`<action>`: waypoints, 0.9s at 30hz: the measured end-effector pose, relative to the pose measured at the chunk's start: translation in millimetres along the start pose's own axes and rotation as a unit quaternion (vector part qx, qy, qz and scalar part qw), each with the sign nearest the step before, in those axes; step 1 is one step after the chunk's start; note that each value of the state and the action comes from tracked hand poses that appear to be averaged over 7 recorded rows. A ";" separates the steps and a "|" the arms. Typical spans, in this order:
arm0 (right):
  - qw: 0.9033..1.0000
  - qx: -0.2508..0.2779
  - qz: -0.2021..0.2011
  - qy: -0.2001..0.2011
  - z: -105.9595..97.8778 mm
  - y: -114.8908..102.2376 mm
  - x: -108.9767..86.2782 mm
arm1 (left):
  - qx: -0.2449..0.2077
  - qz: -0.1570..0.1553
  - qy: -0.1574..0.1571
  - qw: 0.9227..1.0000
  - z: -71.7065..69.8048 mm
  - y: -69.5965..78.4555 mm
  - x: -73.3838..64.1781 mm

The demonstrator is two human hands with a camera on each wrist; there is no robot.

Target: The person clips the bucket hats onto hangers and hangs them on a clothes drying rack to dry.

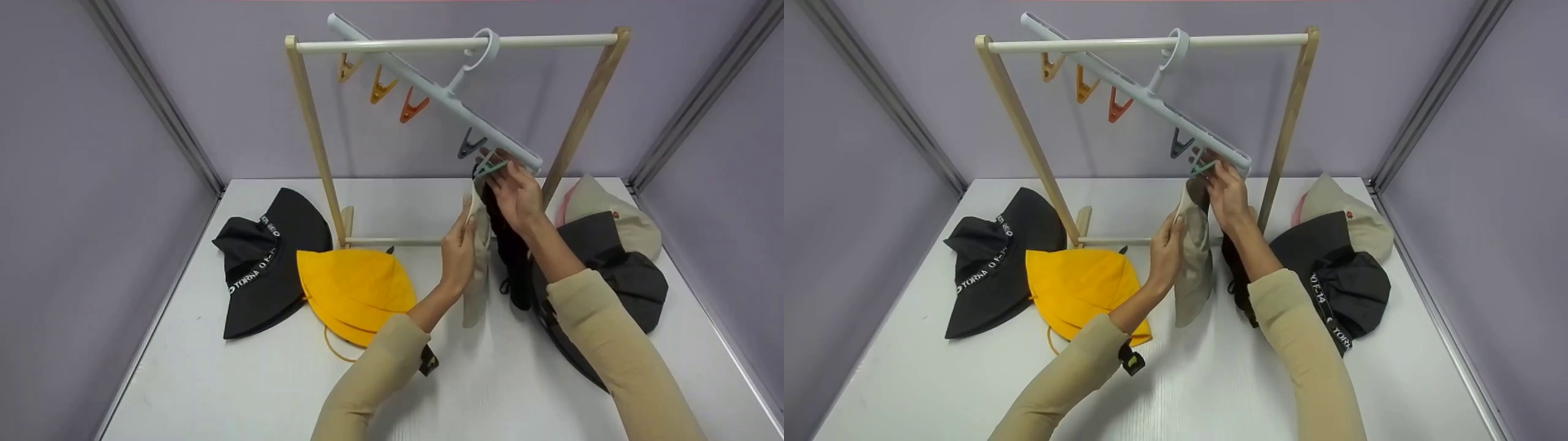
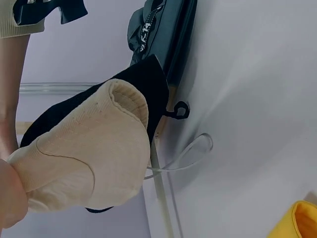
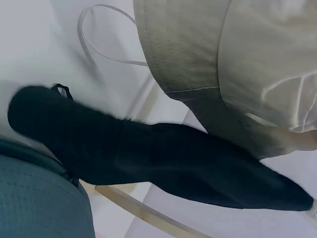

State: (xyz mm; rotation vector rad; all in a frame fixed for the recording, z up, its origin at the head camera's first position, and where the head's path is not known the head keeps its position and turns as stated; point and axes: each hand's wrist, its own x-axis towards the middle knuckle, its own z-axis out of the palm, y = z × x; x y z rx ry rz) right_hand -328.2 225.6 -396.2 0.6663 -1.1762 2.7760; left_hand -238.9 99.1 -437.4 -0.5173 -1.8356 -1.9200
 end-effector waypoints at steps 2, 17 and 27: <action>1.000 0.005 0.004 -0.011 -2.0 -0.7 -0.9 | 0.001 0.003 -0.001 1.000 -0.3 0.2 1.1; 0.998 0.048 0.007 -0.038 -7.0 -5.1 0.0 | 0.011 -0.002 -0.007 1.000 -4.4 -0.1 4.0; 0.998 0.032 -0.002 -0.061 -5.6 -4.7 0.1 | 0.007 -0.001 -0.012 1.000 -4.3 -2.0 3.1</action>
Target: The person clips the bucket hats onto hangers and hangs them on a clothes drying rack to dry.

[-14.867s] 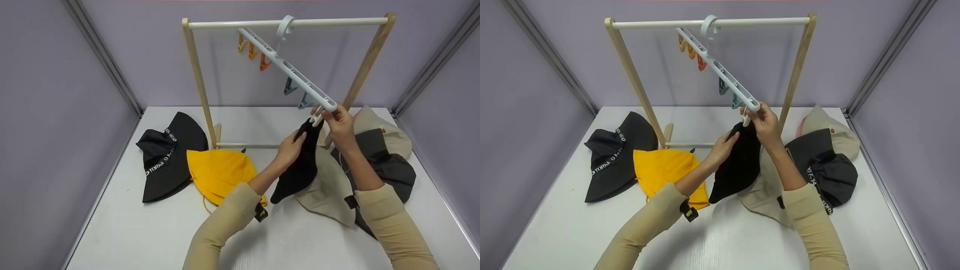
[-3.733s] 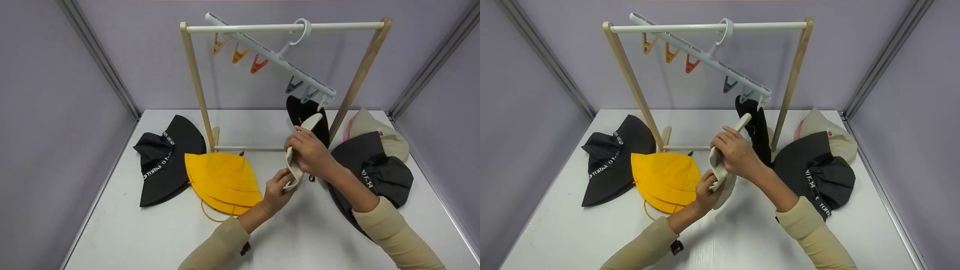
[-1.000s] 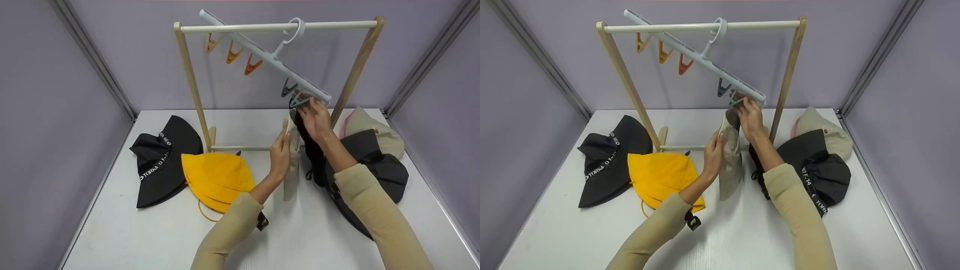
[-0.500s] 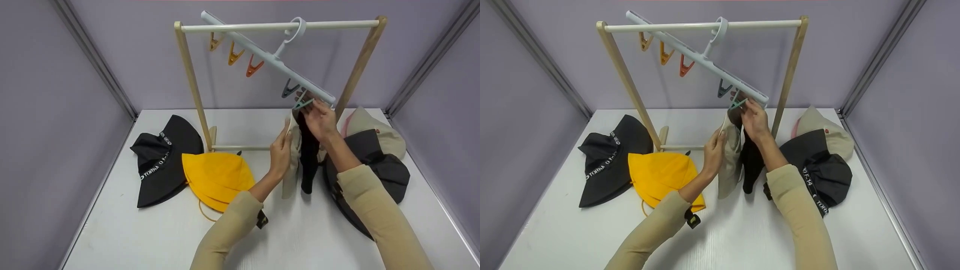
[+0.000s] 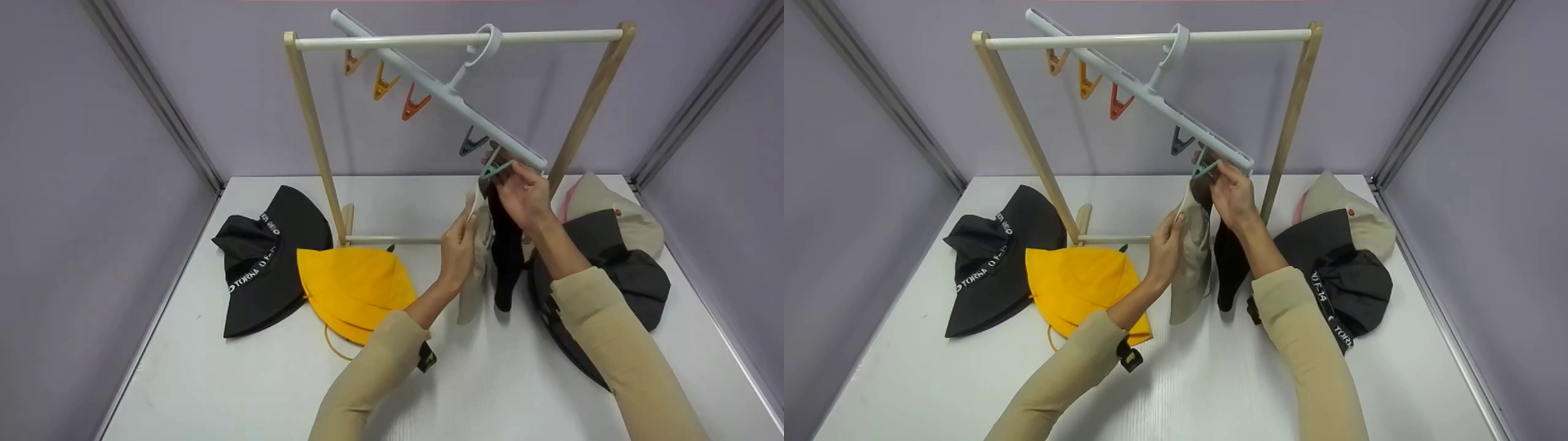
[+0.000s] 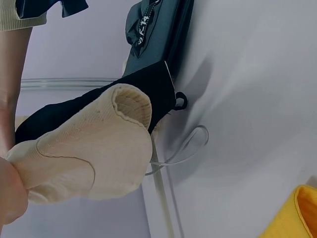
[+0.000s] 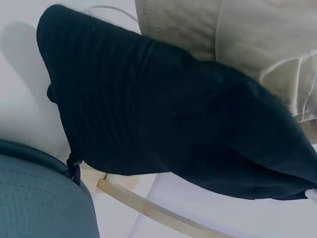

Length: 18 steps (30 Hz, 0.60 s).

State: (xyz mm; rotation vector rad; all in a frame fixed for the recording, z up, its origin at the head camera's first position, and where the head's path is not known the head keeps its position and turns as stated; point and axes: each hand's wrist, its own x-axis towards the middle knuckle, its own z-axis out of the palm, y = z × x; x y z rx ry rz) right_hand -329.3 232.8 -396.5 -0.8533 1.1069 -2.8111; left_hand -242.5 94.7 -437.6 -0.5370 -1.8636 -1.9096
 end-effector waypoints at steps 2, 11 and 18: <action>1.000 -0.014 -0.002 -0.002 -0.2 -1.3 -0.2 | 0.003 0.003 -0.001 1.000 0.7 -0.3 -0.5; 0.999 -0.049 0.000 0.024 -1.6 -4.8 1.0 | 0.006 -0.002 -0.006 1.000 0.8 -0.3 1.1; 0.998 -0.006 0.021 0.061 3.0 -3.3 1.8 | 0.010 0.009 -0.011 1.000 0.5 -0.2 0.9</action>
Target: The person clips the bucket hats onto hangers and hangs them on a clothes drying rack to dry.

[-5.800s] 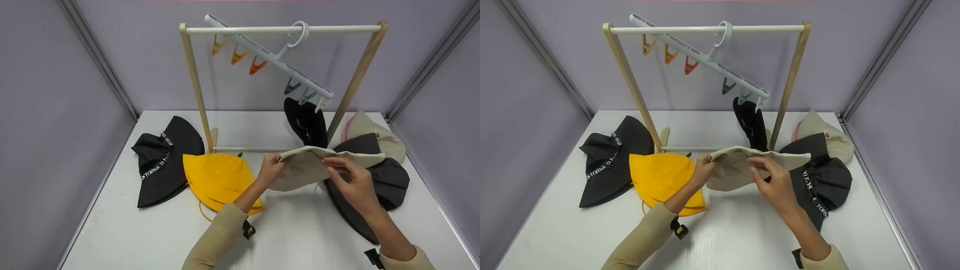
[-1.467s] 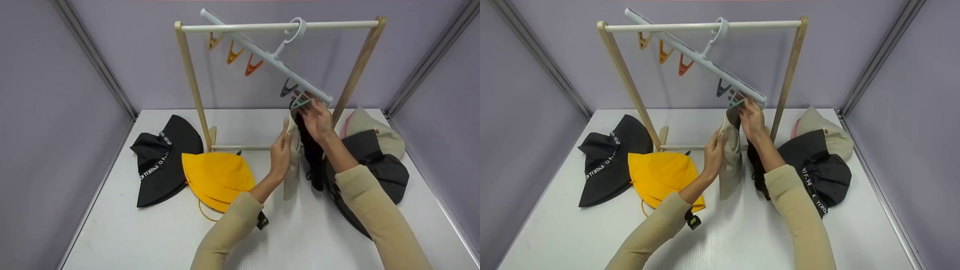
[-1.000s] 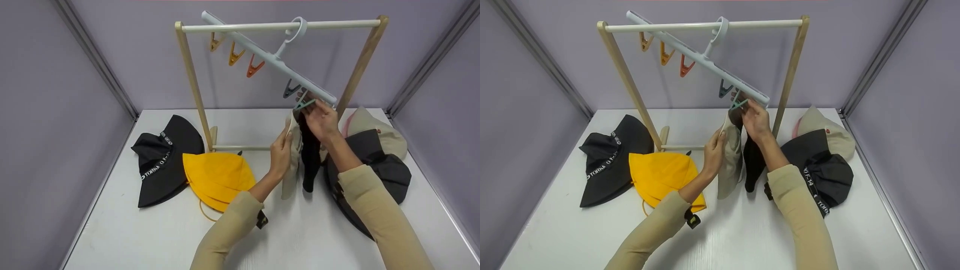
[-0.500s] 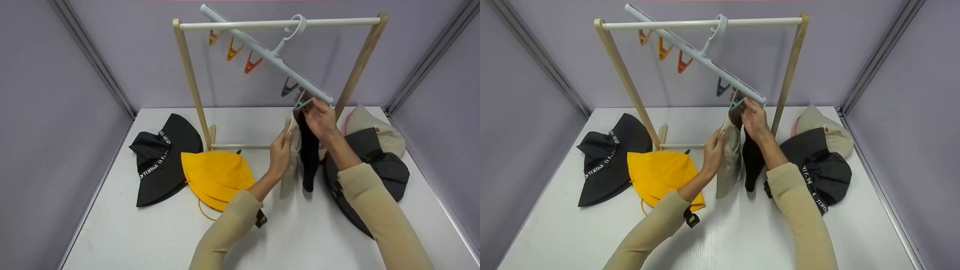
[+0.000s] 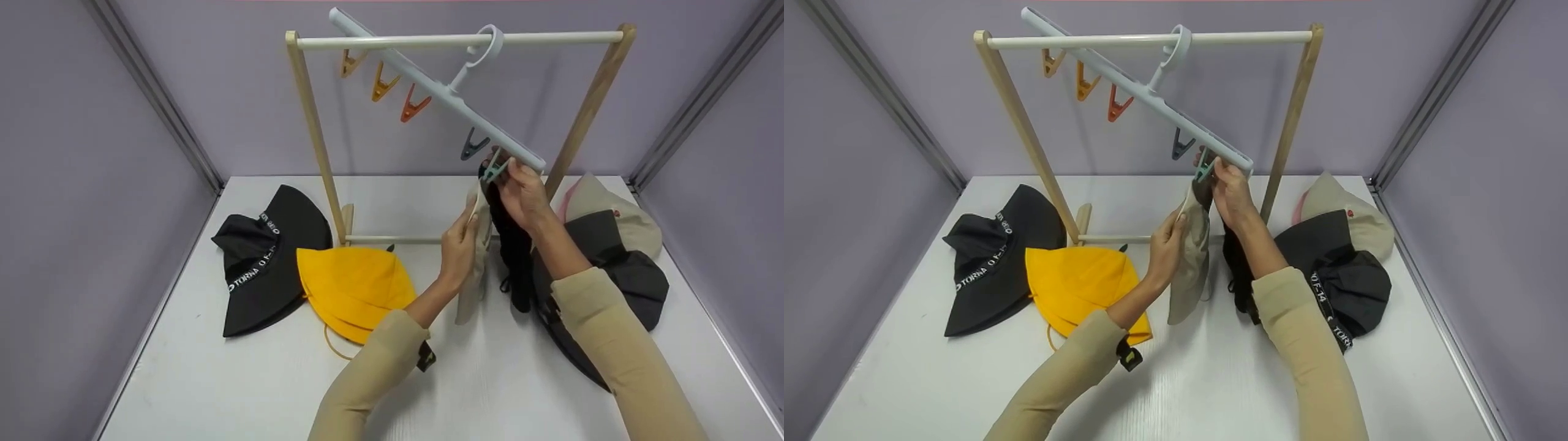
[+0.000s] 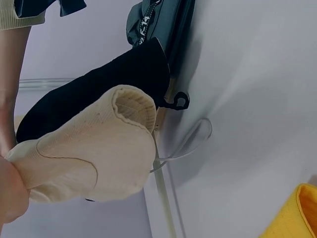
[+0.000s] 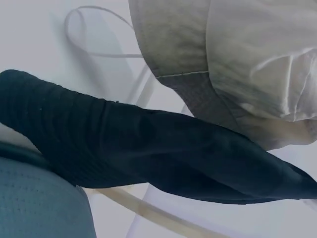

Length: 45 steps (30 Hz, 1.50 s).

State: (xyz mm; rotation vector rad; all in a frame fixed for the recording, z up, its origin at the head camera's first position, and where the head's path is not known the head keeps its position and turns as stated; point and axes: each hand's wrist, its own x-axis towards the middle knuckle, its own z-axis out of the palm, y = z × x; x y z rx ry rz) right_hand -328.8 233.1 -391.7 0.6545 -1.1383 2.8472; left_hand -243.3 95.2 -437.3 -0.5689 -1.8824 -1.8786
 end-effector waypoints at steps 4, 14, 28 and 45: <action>1.000 0.006 0.003 0.028 4.8 -0.3 -0.7 | -0.002 0.001 0.000 1.000 0.3 0.0 0.0; 0.996 0.001 -0.023 0.088 13.3 3.7 1.7 | -0.011 -0.018 -0.016 1.000 3.1 -2.6 1.3; 0.992 -0.027 -0.052 0.108 15.9 7.2 4.6 | -0.005 -0.015 -0.024 1.000 12.6 -35.3 7.7; 0.992 -0.066 -0.043 0.094 12.2 8.6 4.7 | -0.018 -0.026 -0.010 0.999 8.3 -22.4 23.6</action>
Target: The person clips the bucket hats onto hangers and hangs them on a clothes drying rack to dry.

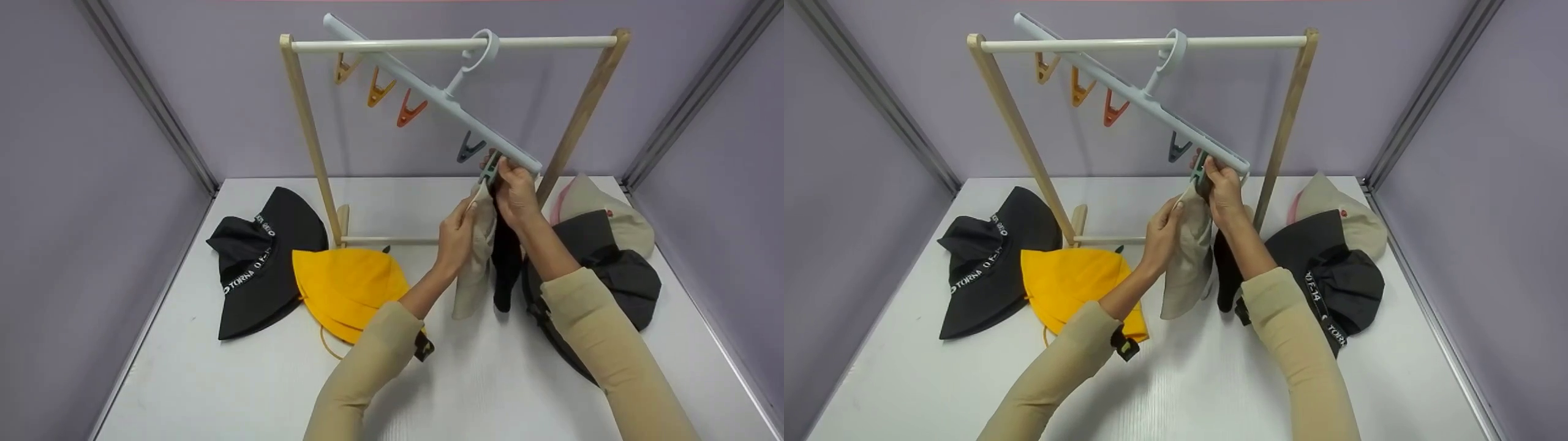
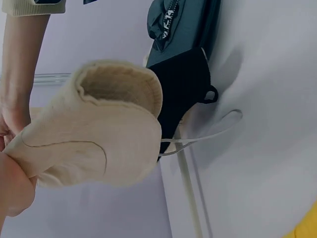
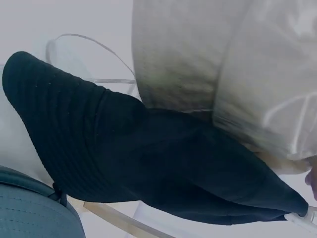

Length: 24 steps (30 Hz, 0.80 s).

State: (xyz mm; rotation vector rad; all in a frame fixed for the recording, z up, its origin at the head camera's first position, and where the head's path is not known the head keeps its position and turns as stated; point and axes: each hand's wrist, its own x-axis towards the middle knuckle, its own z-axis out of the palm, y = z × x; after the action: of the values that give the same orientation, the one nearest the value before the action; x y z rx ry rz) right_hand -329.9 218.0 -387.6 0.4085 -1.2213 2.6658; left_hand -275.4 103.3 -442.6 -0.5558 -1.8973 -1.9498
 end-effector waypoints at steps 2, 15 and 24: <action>1.000 0.004 0.005 -0.006 -0.3 0.3 -0.4 | 0.000 0.001 0.002 1.000 0.6 3.1 1.6; 0.999 0.028 0.027 -0.027 -3.7 1.0 -2.1 | -0.001 -0.021 -0.002 1.000 -6.6 35.9 1.4; 0.994 0.083 0.028 -0.066 -8.9 4.7 -7.7 | 0.016 -0.010 -0.003 1.000 -3.3 4.5 3.6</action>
State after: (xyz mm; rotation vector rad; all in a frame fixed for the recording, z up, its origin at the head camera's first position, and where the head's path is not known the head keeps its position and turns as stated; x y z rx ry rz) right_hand -325.5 221.4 -399.0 0.5926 -1.0632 2.8389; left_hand -276.3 99.8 -436.9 -0.5362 -1.9411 -1.9275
